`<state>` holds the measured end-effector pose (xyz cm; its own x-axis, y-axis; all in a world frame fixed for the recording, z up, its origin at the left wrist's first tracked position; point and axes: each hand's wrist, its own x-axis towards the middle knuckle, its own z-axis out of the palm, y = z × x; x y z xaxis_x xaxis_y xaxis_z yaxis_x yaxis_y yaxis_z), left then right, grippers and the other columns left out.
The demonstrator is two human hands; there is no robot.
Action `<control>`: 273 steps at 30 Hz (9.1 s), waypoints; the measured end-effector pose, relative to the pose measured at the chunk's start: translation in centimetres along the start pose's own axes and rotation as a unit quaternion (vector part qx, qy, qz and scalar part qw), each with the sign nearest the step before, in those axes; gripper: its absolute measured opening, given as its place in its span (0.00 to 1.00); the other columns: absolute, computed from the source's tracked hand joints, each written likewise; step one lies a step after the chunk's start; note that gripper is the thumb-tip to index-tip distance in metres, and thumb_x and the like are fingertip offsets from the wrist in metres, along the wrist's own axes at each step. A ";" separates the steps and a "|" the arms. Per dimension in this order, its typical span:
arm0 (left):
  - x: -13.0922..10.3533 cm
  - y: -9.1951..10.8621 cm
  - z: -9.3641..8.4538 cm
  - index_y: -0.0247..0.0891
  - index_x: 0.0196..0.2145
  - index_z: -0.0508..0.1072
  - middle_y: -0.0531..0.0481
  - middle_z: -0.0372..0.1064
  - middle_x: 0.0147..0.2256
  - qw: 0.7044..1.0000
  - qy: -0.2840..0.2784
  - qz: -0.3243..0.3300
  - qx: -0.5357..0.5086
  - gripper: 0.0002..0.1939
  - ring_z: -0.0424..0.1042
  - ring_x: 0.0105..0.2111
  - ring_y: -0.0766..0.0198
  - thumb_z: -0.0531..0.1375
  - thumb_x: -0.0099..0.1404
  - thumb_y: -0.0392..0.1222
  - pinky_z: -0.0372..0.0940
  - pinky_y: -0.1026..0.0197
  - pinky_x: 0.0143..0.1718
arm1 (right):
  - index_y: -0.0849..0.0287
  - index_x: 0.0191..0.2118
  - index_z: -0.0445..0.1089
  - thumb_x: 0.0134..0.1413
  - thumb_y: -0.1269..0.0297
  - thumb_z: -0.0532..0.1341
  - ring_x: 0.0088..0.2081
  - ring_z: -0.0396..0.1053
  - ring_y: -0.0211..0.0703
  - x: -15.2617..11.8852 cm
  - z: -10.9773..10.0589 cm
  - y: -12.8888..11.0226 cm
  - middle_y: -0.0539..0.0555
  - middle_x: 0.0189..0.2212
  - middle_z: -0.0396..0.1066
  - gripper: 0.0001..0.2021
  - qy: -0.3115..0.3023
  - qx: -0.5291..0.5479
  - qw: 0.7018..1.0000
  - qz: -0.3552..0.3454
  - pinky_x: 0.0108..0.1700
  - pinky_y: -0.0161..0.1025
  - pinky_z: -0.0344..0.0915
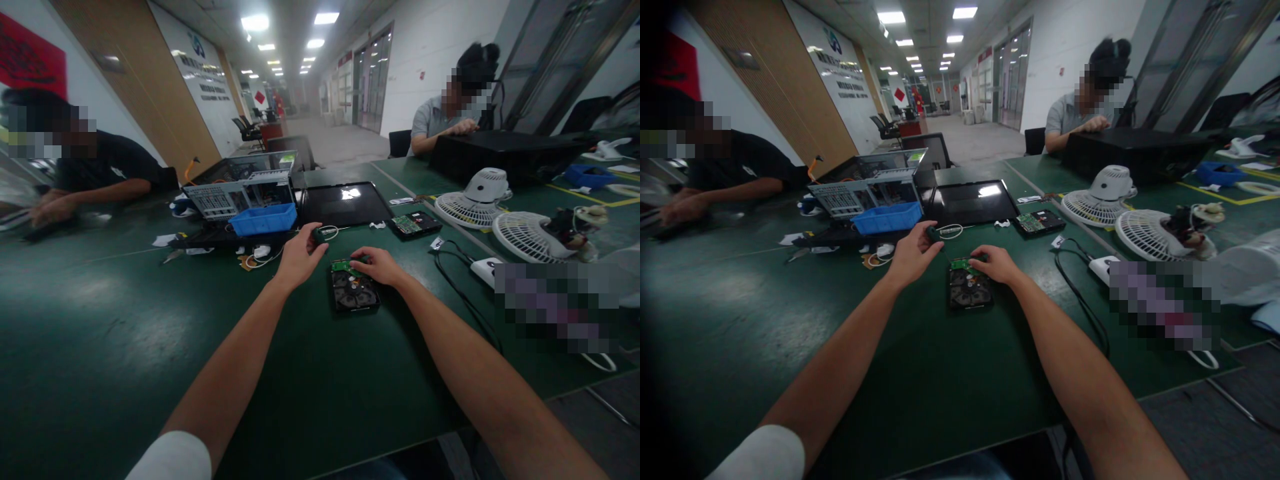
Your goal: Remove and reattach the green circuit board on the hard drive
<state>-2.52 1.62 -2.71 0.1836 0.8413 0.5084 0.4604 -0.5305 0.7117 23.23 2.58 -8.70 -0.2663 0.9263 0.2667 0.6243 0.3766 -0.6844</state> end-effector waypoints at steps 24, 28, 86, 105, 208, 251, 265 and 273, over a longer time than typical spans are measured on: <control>1.4 1.7 3.0 0.43 0.48 0.77 0.49 0.71 0.38 0.980 0.023 -0.054 -0.189 0.19 0.74 0.34 0.63 0.65 0.64 0.55 0.72 0.66 0.23 | 0.54 0.45 0.79 0.57 0.52 0.67 0.34 0.73 0.42 0.0 0.1 0.2 0.53 0.42 0.80 0.15 0.001 0.020 1.000 0.001 0.40 0.39 0.69; 2.0 1.6 2.8 0.39 0.43 0.76 0.47 0.73 0.36 0.968 0.001 -0.053 -0.245 0.18 0.77 0.40 0.57 0.65 0.64 0.56 0.74 0.64 0.26 | 0.54 0.46 0.79 0.58 0.53 0.67 0.38 0.74 0.44 0.0 0.0 0.4 0.54 0.44 0.80 0.15 0.000 0.018 1.000 0.002 0.41 0.39 0.69; 2.1 3.2 0.3 0.31 0.32 0.78 0.43 0.73 0.35 0.841 -0.034 -0.281 -0.461 0.08 0.73 0.37 0.61 0.65 0.56 0.40 0.74 0.52 0.45 | 0.55 0.49 0.79 0.61 0.54 0.65 0.37 0.73 0.43 -0.1 0.4 0.4 0.55 0.47 0.79 0.15 0.006 0.026 1.000 0.005 0.42 0.41 0.68; 2.2 3.2 0.4 0.34 0.34 0.76 0.41 0.75 0.41 0.882 -0.032 -0.248 -0.401 0.09 0.74 0.41 0.58 0.65 0.59 0.42 0.75 0.49 0.44 | 0.56 0.54 0.76 0.56 0.49 0.68 0.27 0.64 0.37 -0.1 -0.1 0.8 0.53 0.36 0.77 0.24 -0.040 0.049 0.998 0.027 0.32 0.37 0.64; 1.9 3.3 0.3 0.33 0.37 0.76 0.43 0.73 0.34 0.866 -0.065 -0.245 -0.432 0.10 0.74 0.37 0.57 0.61 0.61 0.43 0.75 0.49 0.41 | 0.60 0.55 0.75 0.57 0.45 0.66 0.24 0.60 0.37 -0.3 -0.2 0.5 0.49 0.25 0.69 0.27 -0.048 0.053 0.997 0.041 0.27 0.35 0.55; 2.0 3.0 0.2 0.35 0.37 0.75 0.44 0.71 0.34 0.889 -0.059 -0.214 -0.400 0.10 0.73 0.38 0.56 0.59 0.62 0.43 0.75 0.49 0.38 | 0.60 0.55 0.75 0.56 0.45 0.66 0.25 0.60 0.36 -0.3 -0.3 0.2 0.51 0.29 0.73 0.28 -0.051 0.064 0.996 0.043 0.28 0.35 0.57; 2.1 2.8 0.6 0.36 0.33 0.76 0.44 0.71 0.40 0.907 -0.016 -0.201 -0.369 0.09 0.69 0.38 0.60 0.62 0.60 0.44 0.74 0.57 0.35 | 0.59 0.55 0.75 0.57 0.47 0.66 0.26 0.61 0.37 -0.3 -0.3 0.2 0.52 0.33 0.74 0.26 -0.049 0.062 0.996 0.042 0.29 0.35 0.58; 1.9 3.1 0.5 0.35 0.38 0.77 0.44 0.72 0.36 0.907 -0.046 -0.201 -0.368 0.11 0.72 0.38 0.59 0.60 0.62 0.44 0.74 0.56 0.35 | 0.60 0.54 0.76 0.55 0.45 0.67 0.25 0.59 0.36 -0.3 -0.3 0.0 0.51 0.29 0.72 0.27 -0.040 0.058 0.997 0.038 0.29 0.36 0.58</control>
<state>-0.31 1.62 0.22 0.2170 0.9691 0.1172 -0.1923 -0.0752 0.9785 23.54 2.28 -8.61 -0.2819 0.9463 0.1585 0.5567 0.2959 -0.7762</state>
